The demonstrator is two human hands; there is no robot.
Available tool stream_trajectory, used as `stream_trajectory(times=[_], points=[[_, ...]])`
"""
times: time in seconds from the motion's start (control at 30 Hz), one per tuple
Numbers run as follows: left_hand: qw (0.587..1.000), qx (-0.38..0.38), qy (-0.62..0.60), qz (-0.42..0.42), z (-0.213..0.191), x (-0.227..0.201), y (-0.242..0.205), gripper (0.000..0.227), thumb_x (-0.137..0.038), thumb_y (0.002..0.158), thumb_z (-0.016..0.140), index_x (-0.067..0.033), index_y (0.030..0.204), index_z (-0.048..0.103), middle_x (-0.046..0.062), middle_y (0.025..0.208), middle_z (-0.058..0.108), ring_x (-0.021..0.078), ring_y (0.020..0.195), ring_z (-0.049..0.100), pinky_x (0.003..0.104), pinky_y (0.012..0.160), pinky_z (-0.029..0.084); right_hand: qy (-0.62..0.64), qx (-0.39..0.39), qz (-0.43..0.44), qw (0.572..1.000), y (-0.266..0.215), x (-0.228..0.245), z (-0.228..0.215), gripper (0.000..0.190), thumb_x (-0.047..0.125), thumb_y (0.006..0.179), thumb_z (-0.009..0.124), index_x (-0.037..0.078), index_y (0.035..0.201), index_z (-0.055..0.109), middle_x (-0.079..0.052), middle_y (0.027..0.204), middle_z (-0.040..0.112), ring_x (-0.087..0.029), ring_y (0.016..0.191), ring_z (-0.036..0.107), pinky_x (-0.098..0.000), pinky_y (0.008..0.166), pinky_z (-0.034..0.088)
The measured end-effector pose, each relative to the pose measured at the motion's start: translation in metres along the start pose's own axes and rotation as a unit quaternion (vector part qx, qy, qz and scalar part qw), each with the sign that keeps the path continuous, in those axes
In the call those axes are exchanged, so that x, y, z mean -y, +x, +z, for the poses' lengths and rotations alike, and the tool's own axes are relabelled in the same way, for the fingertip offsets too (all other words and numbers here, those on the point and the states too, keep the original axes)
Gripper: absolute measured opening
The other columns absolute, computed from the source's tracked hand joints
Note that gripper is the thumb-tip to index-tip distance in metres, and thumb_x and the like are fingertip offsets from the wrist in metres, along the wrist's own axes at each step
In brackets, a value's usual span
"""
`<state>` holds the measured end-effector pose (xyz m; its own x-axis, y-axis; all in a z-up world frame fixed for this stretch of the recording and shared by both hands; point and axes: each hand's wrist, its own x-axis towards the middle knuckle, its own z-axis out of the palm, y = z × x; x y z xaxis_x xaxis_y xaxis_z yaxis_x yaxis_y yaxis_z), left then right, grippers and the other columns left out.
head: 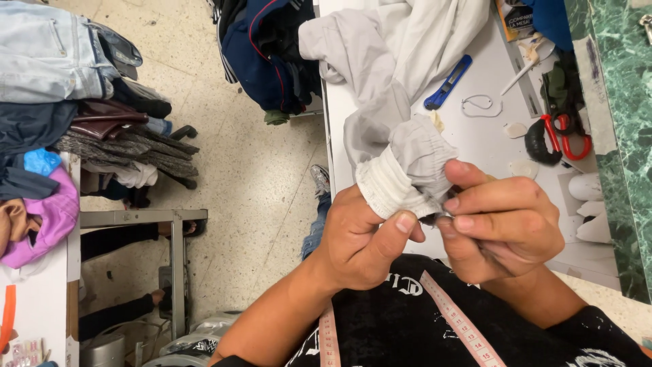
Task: Repairing a garment cuff by removing loose threads with a small blade
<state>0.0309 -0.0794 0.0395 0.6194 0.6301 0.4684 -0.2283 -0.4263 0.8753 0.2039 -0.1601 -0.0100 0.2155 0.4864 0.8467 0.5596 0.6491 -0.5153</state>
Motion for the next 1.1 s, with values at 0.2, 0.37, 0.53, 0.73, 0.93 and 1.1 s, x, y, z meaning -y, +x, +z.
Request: stream_trajectory(times=[0.2,0.37,0.53,0.73,0.93,1.1], points=[[0.997,0.043,-0.065,0.027,0.000,0.005,-0.002,0.040,-0.028,0.107,0.045,-0.0079,0.081,0.067,0.004,0.078,0.066,0.0226,0.071,0.065,0.034,0.069,0.052,0.105,-0.072,0.040,0.991,-0.009,0.001,-0.001,0.015,0.013,0.090,0.073,0.012,0.096,0.060,-0.012,0.085,0.058,-0.016,0.084,0.070,-0.0358,0.107,0.066],[0.997,0.036,-0.073,0.013,-0.001,0.003,-0.002,0.042,-0.030,0.107,0.045,-0.0078,0.080,0.068,0.005,0.078,0.068,0.0236,0.072,0.067,0.035,0.072,0.053,0.064,-0.039,0.045,0.996,-0.001,0.011,0.000,0.019,0.010,0.089,0.074,0.011,0.099,0.058,-0.015,0.088,0.059,-0.018,0.085,0.071,-0.0393,0.110,0.065],[0.997,0.040,-0.058,0.011,-0.002,0.003,-0.003,0.042,-0.030,0.106,0.045,-0.0076,0.080,0.069,0.005,0.078,0.068,0.0235,0.071,0.067,0.035,0.072,0.054,0.021,-0.025,-0.004,0.999,0.004,0.005,0.004,0.018,0.009,0.087,0.075,0.011,0.095,0.060,-0.014,0.083,0.063,-0.015,0.082,0.069,-0.0405,0.105,0.066],[0.992,0.054,-0.115,-0.009,-0.002,0.008,-0.008,0.041,-0.031,0.106,0.047,-0.0084,0.080,0.068,0.005,0.081,0.067,0.0223,0.074,0.065,0.034,0.075,0.052,0.056,-0.010,0.022,0.998,0.003,0.007,0.003,0.016,0.008,0.089,0.070,0.012,0.097,0.057,-0.013,0.083,0.061,-0.017,0.081,0.067,-0.0452,0.114,0.061],[0.996,0.021,-0.081,-0.023,0.004,0.034,-0.017,0.040,-0.032,0.106,0.049,-0.0074,0.083,0.070,0.004,0.083,0.070,0.0219,0.076,0.067,0.034,0.074,0.055,0.147,-0.144,0.094,0.974,-0.001,-0.008,0.019,0.024,0.036,0.111,0.055,0.012,0.109,0.050,-0.010,0.085,0.050,-0.016,0.074,0.059,-0.0532,0.105,0.065],[0.999,0.003,-0.037,-0.033,0.015,0.073,-0.030,0.040,-0.040,0.108,0.050,-0.0106,0.088,0.069,0.002,0.089,0.071,0.0198,0.082,0.068,0.034,0.081,0.054,0.115,-0.010,0.363,0.925,-0.023,-0.043,0.013,0.031,0.022,0.087,0.074,0.009,0.110,0.056,-0.005,0.117,0.061,-0.014,0.095,0.062,-0.0261,0.080,0.051]])
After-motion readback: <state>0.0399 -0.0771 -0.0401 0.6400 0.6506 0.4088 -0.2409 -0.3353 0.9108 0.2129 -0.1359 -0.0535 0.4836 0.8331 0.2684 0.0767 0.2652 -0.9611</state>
